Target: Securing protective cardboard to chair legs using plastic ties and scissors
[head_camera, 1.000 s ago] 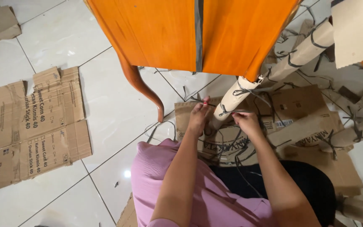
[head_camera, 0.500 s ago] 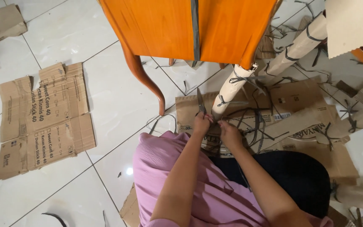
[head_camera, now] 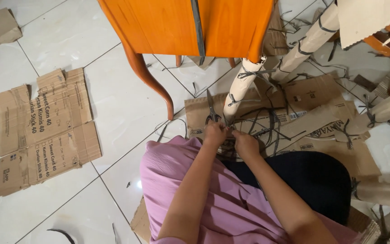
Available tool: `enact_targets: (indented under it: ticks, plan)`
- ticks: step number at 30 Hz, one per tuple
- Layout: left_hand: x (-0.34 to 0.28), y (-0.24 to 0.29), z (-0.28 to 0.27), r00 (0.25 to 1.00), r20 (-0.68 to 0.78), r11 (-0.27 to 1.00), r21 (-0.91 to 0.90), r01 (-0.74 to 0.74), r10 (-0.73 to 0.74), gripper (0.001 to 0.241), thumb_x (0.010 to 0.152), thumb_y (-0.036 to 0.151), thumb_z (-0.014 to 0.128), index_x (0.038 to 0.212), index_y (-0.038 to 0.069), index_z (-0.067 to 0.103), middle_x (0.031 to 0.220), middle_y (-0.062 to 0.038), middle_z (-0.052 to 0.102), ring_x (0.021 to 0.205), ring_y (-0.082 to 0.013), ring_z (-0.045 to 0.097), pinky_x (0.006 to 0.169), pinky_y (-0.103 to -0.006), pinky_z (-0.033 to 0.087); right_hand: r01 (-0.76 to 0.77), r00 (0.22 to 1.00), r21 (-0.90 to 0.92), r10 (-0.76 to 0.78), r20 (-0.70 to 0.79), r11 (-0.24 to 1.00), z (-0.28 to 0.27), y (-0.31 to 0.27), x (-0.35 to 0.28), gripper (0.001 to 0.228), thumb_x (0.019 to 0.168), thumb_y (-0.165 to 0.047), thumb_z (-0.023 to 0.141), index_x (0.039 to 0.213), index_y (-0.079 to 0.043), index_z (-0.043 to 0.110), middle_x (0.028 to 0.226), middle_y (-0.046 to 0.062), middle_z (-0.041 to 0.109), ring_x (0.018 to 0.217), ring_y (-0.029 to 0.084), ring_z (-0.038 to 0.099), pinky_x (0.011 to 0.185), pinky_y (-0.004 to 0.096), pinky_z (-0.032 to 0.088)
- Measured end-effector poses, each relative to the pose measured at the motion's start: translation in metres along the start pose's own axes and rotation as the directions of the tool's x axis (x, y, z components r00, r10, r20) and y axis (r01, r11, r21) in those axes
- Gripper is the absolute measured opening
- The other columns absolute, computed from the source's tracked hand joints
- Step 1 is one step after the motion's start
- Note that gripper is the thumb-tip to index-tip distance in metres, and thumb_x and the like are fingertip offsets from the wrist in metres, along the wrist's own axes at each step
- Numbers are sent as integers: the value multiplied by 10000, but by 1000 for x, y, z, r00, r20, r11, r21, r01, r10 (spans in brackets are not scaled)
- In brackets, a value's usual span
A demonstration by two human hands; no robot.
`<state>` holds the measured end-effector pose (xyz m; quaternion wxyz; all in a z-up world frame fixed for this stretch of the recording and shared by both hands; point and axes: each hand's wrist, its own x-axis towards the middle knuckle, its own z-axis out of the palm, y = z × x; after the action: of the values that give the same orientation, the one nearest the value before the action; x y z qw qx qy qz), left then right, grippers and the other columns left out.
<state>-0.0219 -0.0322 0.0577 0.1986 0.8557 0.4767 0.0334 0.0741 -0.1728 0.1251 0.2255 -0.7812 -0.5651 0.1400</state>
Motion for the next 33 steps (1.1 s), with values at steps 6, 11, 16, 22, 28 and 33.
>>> enact_targets:
  ticks: [6,11,16,22,28,33]
  plan:
    - [-26,20,-63,940,-89,924,-177,-339,328,130,911,361,657,980,253,681,1294,70,459,1267,-321,470,1092,-487,407,119,973,-60,-129,-190,991,-15,-25,-4,194,1012,0,540,950,49,718,891,230,705,765,340,682,618,442,585]
    - [-21,12,-62,837,-351,755,-376,-537,420,78,932,294,684,949,223,711,993,16,749,1144,-260,677,965,-405,543,166,962,-5,-163,-219,986,10,6,3,189,1015,-67,554,883,-77,688,860,87,631,754,299,672,595,367,572]
    - [-14,10,-41,922,-207,601,-708,-371,326,272,958,220,672,1185,92,746,1191,-165,737,1218,-382,644,1071,-507,501,282,889,14,-255,-379,959,-1,1,6,175,967,18,566,849,-85,643,843,43,635,753,327,689,630,349,573]
    - [-14,7,-60,939,27,557,-811,-180,343,541,920,236,452,1410,82,624,1463,-215,559,1410,-465,455,1209,-646,302,380,797,118,-260,-545,917,-6,-5,14,169,941,8,689,1054,-82,777,1045,63,760,898,301,743,737,368,601]
    - [-21,24,-85,875,-242,725,-492,-482,418,262,922,-1,693,1138,128,765,1102,-48,760,1150,-311,680,1188,-687,297,435,786,178,-276,-553,883,-18,-17,16,213,970,61,624,1109,-20,765,1129,155,763,923,361,741,735,451,606]
    - [0,14,-47,806,-415,797,-253,-548,422,407,898,50,704,620,201,447,516,66,453,504,-62,439,597,-152,393,420,816,178,-284,-502,890,-34,-33,25,308,1021,22,566,1315,-14,648,1333,215,639,1145,416,662,846,481,613]
